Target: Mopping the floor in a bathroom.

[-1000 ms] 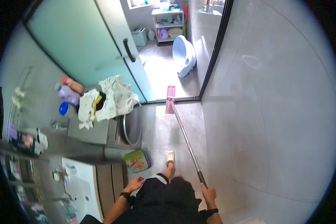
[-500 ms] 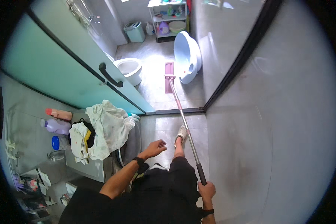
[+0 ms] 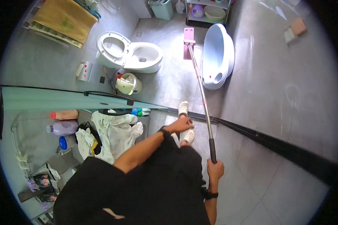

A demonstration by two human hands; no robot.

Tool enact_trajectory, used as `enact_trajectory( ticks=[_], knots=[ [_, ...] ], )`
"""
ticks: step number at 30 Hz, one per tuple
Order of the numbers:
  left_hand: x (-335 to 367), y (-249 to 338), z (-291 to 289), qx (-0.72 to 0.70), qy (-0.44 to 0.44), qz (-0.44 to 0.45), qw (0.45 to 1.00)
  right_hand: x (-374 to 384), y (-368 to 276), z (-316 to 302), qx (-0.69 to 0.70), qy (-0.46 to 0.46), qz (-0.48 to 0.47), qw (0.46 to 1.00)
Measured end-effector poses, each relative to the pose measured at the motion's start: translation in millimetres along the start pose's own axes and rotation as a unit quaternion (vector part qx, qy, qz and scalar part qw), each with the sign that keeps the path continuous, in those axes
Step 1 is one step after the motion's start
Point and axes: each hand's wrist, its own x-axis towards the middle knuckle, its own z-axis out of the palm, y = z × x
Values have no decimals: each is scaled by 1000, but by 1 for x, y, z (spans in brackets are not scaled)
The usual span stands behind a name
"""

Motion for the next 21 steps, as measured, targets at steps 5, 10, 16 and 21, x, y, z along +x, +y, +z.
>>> enact_trajectory(
  ticks=[5, 10, 16, 21],
  knots=[
    [79, 36, -88, 38, 44, -8, 998, 54, -105, -26, -43, 34, 0, 998],
    [132, 37, -162, 28, 91, -23, 995, 122, -200, -45, -83, 18, -47, 995],
    [193, 32, -219, 74, 52, -73, 993, 211, -267, -62, -124, 22, -69, 990],
    [221, 24, -271, 105, 86, -108, 985, 280, -330, -56, -149, 39, -98, 983]
  ],
)
